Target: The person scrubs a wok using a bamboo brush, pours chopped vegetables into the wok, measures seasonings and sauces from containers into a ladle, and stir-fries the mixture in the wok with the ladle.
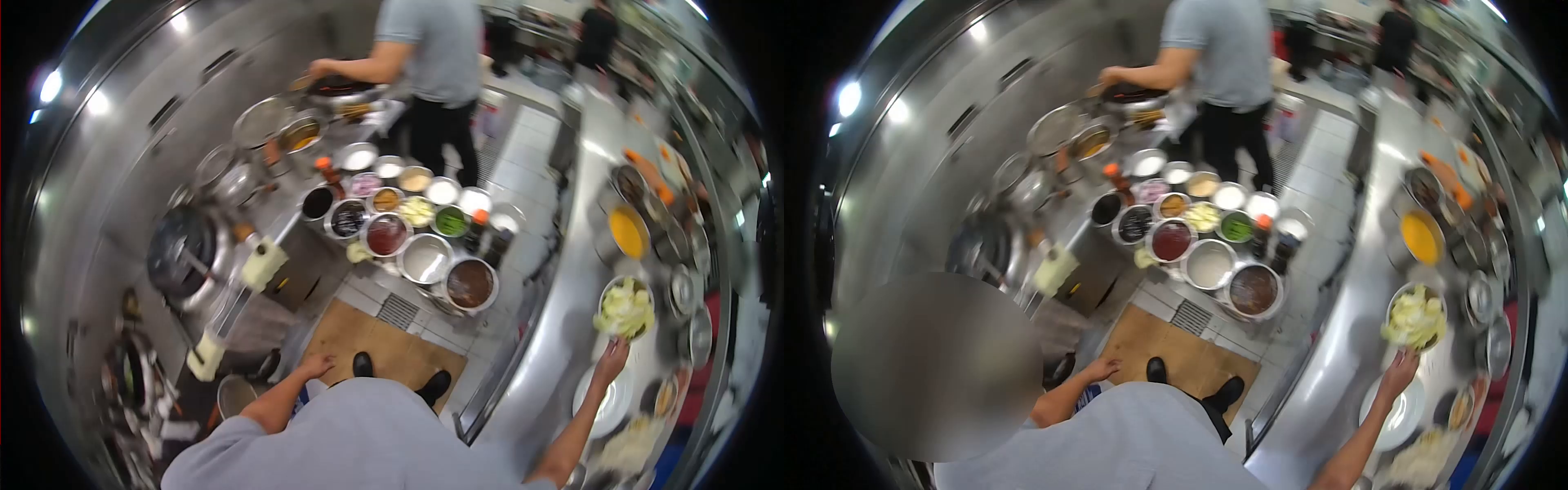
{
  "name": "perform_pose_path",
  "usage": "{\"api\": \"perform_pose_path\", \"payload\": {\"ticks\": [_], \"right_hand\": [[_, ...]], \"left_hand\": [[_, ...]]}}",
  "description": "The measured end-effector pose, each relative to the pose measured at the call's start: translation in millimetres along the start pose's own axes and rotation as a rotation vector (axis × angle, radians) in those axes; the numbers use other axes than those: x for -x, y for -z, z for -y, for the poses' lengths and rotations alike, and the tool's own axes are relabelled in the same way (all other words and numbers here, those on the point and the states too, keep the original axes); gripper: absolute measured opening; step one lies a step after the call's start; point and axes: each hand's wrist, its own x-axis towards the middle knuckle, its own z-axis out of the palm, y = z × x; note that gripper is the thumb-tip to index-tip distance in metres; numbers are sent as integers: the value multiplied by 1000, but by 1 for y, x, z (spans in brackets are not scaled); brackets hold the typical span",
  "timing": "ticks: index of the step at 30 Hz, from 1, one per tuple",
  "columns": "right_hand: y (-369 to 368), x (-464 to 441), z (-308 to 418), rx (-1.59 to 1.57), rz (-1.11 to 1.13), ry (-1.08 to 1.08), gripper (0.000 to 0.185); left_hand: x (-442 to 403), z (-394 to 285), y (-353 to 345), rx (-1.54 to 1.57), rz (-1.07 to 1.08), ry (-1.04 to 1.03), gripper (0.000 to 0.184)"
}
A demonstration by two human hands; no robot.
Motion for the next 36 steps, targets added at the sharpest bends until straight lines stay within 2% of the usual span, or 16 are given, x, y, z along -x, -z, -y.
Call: {"api": "perform_pose_path", "payload": {"ticks": [4, 10, 13, 16, 18, 19, 20, 22, 23, 25, 27, 29, 31, 33, 34, 36], "right_hand": [[-37, 42, 179, -217, 223, 234, 25], [-108, 162, 487, -696, 641, 697, 22], [-94, 225, 652, -864, 911, 890, 16], [-86, 279, 795, -1116, 1042, 1109, 20], [-74, 308, 882, -1166, 1208, 1142, 17], [-68, 323, 922, -1168, 1290, 1135, 16], [-65, 339, 961, -1212, 1364, 1098, 14], [-66, 372, 1031, -1276, 1492, 1011, 18], [-74, 390, 1065, -1294, 1546, 961, 21], [-122, 439, 1137, -1343, 1941, 560, 34], [-171, 474, 1201, -1245, 2070, 421, 46], [-218, 511, 1253, -1090, 2131, -180, 55], [-244, 525, 1288, -1175, 2196, -454, 59], [-240, 512, 1303, -1302, 2310, -533, 57], [-235, 498, 1304, -1373, 2297, -565, 59], [-241, 466, 1308, -1502, 2261, -584, 61]], "left_hand": [[14, 8, -1, 104, -47, 21, 45], [47, 128, -25, 368, -202, 91, 44], [83, 195, -18, 477, -277, 176, 43], [126, 251, -25, 616, -395, 240, 41], [162, 269, -32, 936, -568, 617, 44], [166, 306, -67, 941, -635, 624, 43], [166, 336, -93, 944, -705, 629, 42], [210, 322, -84, 1250, -706, 726, 38], [217, 333, -105, 1254, -807, 756, 38], [236, 329, -140, 1375, -966, 792, 40], [255, 304, -148, 1614, -1032, 918, 43], [261, 273, -171, 1834, -1097, 953, 45], [263, 238, -191, 1927, -1135, 1007, 45], [252, 206, -225, 2008, -1126, 936, 39], [250, 175, -218, 1760, -1071, 996, 37], [238, 154, -223, 1738, -978, 972, 37]]}}
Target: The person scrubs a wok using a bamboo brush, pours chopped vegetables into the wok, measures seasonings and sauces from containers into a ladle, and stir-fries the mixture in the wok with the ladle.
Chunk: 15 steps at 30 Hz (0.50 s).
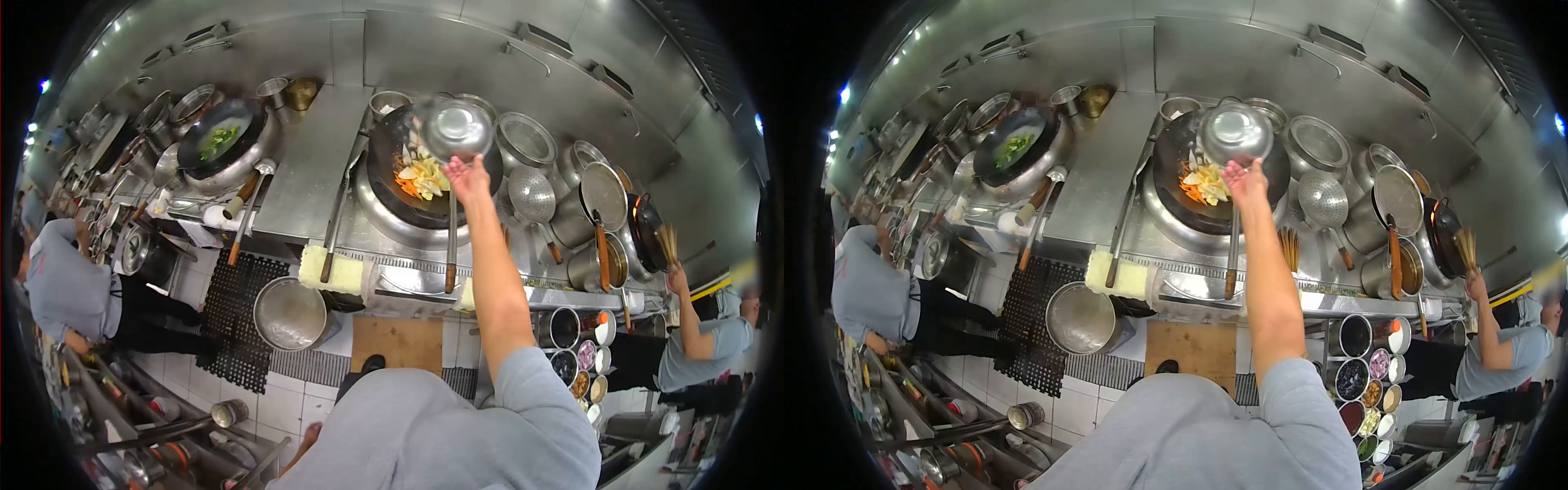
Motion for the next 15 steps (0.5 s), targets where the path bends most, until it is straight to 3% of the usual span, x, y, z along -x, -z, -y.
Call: {"api": "perform_pose_path", "payload": {"ticks": [3, 5, 6, 9, 10, 12, 15], "right_hand": [[38, 15, 40, 129, -181, 232, 62], [106, 21, 53, 399, -261, 225, 64], [139, 25, 59, 517, -245, 75, 62], [147, 65, 60, 529, -175, 214, 61], [130, 98, 59, 531, -116, 264, 49], [120, 151, 55, 642, -187, 361, 44], [181, 216, 59, 958, -251, 582, 20]], "left_hand": [[-7, 4, -16, -36, 75, 26, 36], [-22, -8, -20, -45, 119, 26, 36], [-33, -18, -19, -41, 141, 23, 36], [-79, -60, -14, 7, 211, 10, 36], [-98, -78, -12, -3, 231, 4, 36], [-126, -123, -13, -134, 262, -20, 36], [-156, -183, -15, -314, 339, -97, 36]]}}
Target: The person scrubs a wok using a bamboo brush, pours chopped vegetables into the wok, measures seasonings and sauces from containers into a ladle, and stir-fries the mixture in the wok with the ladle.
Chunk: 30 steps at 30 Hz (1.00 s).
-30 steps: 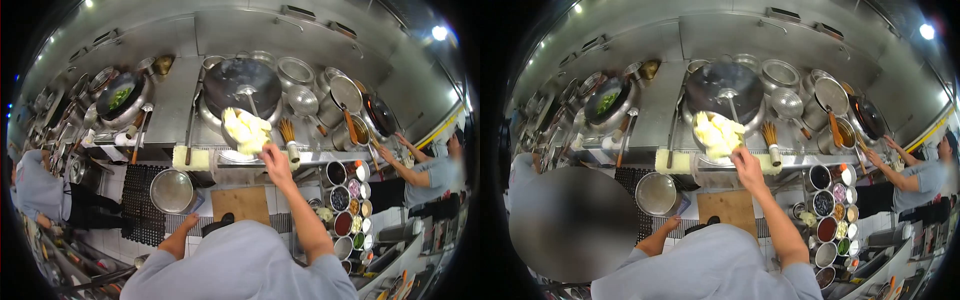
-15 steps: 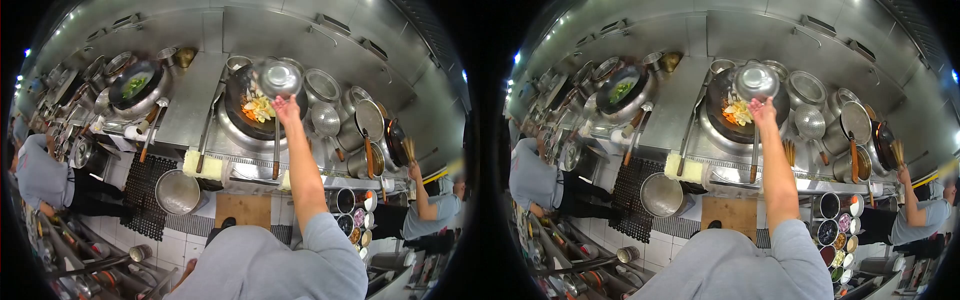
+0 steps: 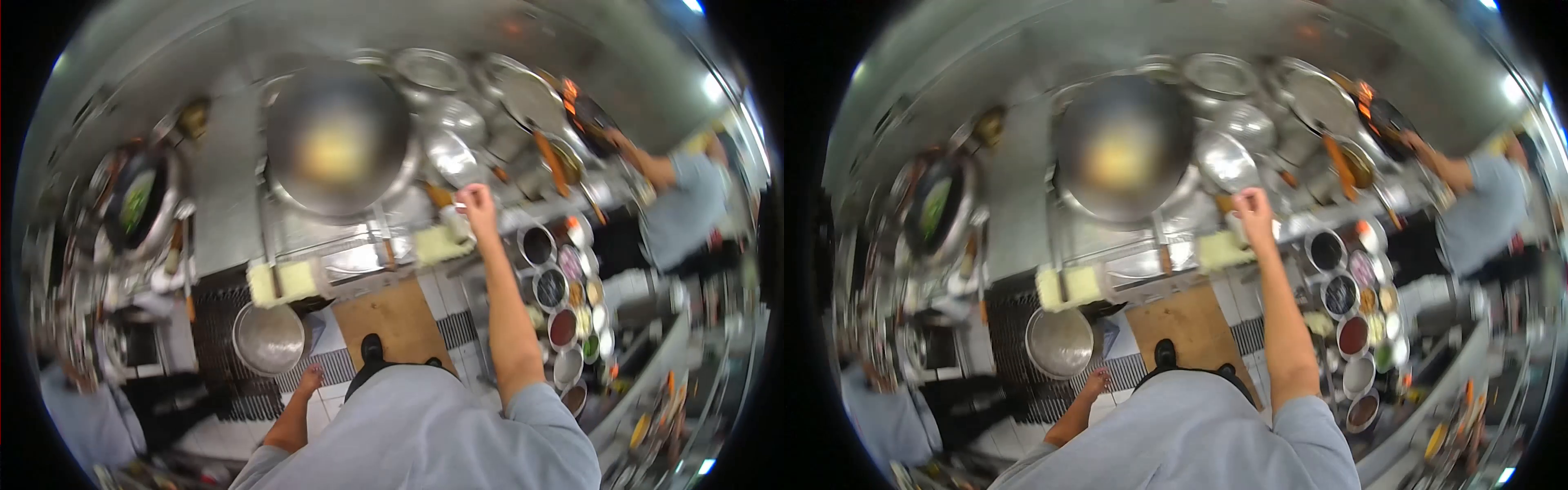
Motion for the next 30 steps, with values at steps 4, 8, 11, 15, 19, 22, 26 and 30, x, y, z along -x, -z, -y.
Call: {"api": "perform_pose_path", "payload": {"ticks": [4, 8, 11, 15, 19, 22, 26, 30], "right_hand": [[103, 128, 39, 601, -299, 50, 23], [235, 283, 58, 526, -695, -24, 27], [316, 420, 88, 721, -1166, 44, 28], [378, 620, 108, 956, -1779, -86, 20], [362, 799, 116, 900, -2311, -220, 21], [330, 909, 100, 817, -2591, -266, 25], [289, 954, 96, 601, -2787, -149, 33], [296, 915, 110, 457, -2502, -354, 49]], "left_hand": [[-44, -49, -1, -65, 216, -83, 32], [-52, -92, -52, -412, 429, -198, 36], [-49, -115, -128, -652, 532, -124, 36], [-39, -143, -221, -849, 628, -156, 37], [-27, -159, -303, -989, 733, -229, 38], [-18, -165, -340, -1042, 773, -270, 39], [-12, -165, -363, -1050, 800, -334, 39], [-13, -158, -369, -1035, 825, -380, 40]]}}
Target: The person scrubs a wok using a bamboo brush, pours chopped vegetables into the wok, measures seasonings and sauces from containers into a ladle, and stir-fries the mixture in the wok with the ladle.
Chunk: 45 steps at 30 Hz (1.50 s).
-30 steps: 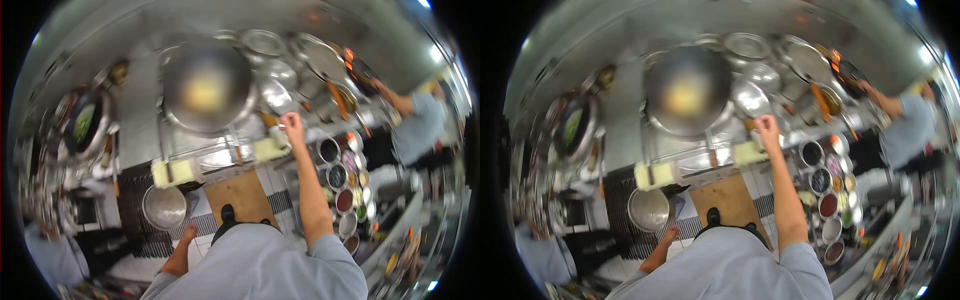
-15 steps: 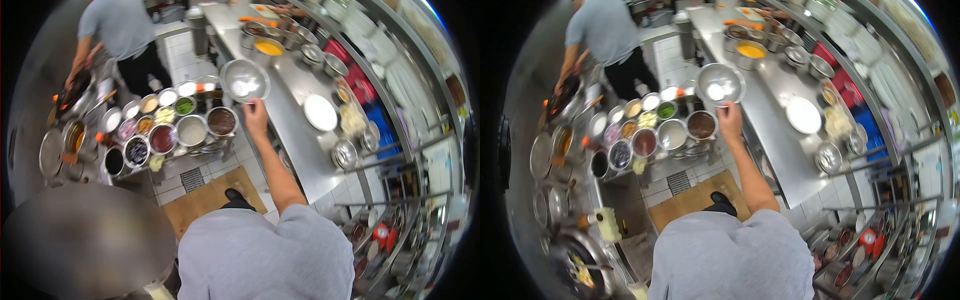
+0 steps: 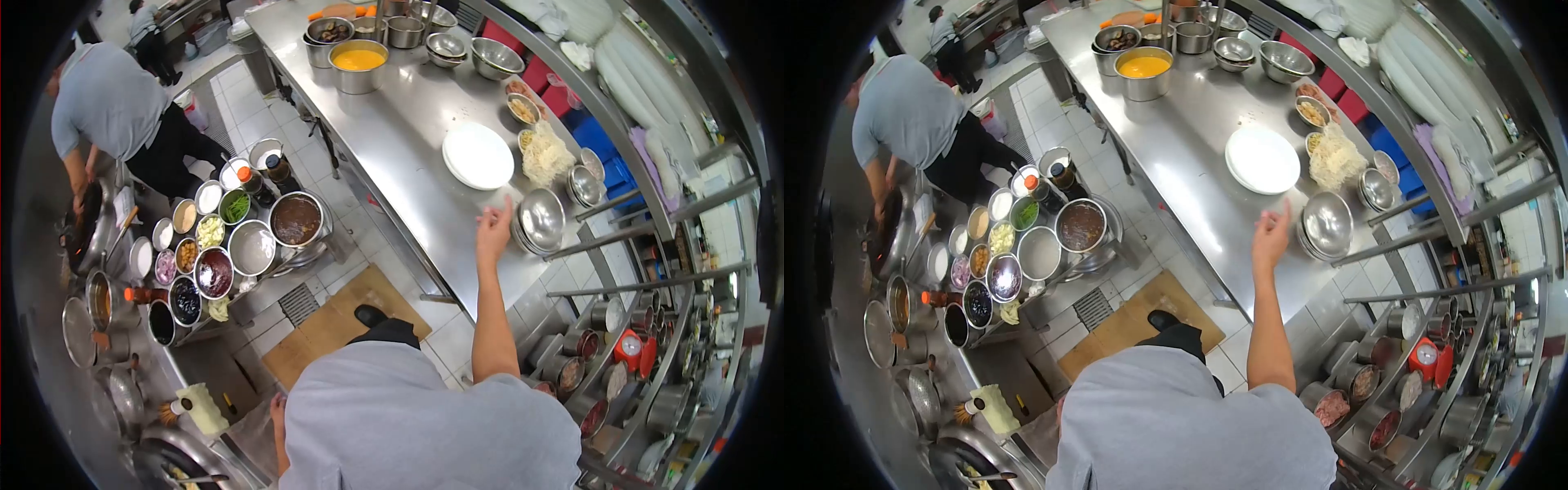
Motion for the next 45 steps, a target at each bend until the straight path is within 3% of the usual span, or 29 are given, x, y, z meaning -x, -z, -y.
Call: {"api": "perform_pose_path", "payload": {"ticks": [3, 5, 6, 7, 9, 10, 11, 12, 13, 15, 18, 20, 21, 22, 24, 25, 27, 28, 30, 31, 32, 34, 36, 38, 39, 41, 43, 44, 45], "right_hand": [[-44, 2, 6, 199, 223, 225, 54], [-89, -2, 13, 255, 322, 537, 50], [-116, 4, 12, 138, 429, 468, 47], [-143, 9, -7, -116, 655, 338, 47], [-190, 56, 31, -130, 986, 60, 30], [-216, 87, 41, -106, 1061, 231, 18], [-235, 123, 48, -198, 1242, 302, 27], [-260, 142, 31, 47, 1314, 495, 34], [-273, 178, 27, 63, 1424, 462, 37], [-271, 262, 55, 105, 1772, 445, 15], [-258, 388, 75, 78, 2288, 633, 39], [-231, 471, 101, 138, 2620, 313, 41], [-217, 508, 113, 129, 2691, 361, 41], [-198, 547, 128, 112, 2751, 318, 41], [-158, 621, 151, 43, 2877, 212, 44], [-145, 657, 158, 23, 2885, 103, 47], [-135, 732, 158, -11, 2892, -78, 52], [-143, 777, 144, -15, 2918, -147, 56], [-155, 869, 118, 162, 2888, -165, 63], [-155, 903, 112, 291, 2909, -282, 65], [-163, 940, 102, 505, 3007, -521, 61], [-134, 961, 125, 598, 3009, -683, 38], [-149, 990, 142, 611, 3024, 128, 33], [-124, 985, 164, 394, 2851, -170, 33], [-104, 966, 175, 412, 2870, -154, 33], [-65, 926, 188, 9, 2798, 89, 32], [-75, 930, 178, -7, 2853, 187, 29], [-88, 929, 173, -32, 2878, 285, 26], [-102, 946, 163, -140, 2818, 524, 25]], "left_hand": [[1, 17, -1, 19, -15, -74, 41], [56, -10, -33, -67, -100, -185, 45], [82, -17, -39, -203, -157, -110, 43], [98, -7, -42, -127, -159, -55, 43], [122, 55, -52, -76, -308, 79, 46], [135, 81, -59, -301, -414, 82, 46], [161, 84, -73, -193, -497, 156, 46], [182, 83, -83, -109, -542, 204, 45], [211, 96, -97, -48, -622, 239, 45], [241, 126, -127, 82, -714, 314, 42], [281, 189, -190, 235, -782, 405, 41], [296, 223, -248, 410, -774, 574, 35], [304, 229, -272, 637, -727, 636, 35], [304, 237, -292, 714, -797, 639, 35], [296, 263, -322, 425, -512, 745, 45], [298, 258, -333, 490, -554, 755, 45], [295, 233, -328, 796, -870, 687, 44], [292, 228, -323, 869, -895, 674, 47], [288, 218, -314, 773, -1045, 585, 50], [274, 232, -311, 745, -1119, 557, 47], [261, 251, -308, 699, -1179, 529, 45], [276, 246, -286, 741, -1272, 544, 42], [292, 247, -277, 796, -1404, 591, 42], [311, 243, -280, 911, -1503, 649, 41], [321, 241, -284, 968, -1530, 673, 40], [324, 244, -302, 1055, -1558, 750, 40], [327, 235, -319, 1159, -1582, 829, 43], [311, 247, -338, 1073, -1619, 874, 44], [277, 282, -370, 897, -1628, 836, 43]]}}
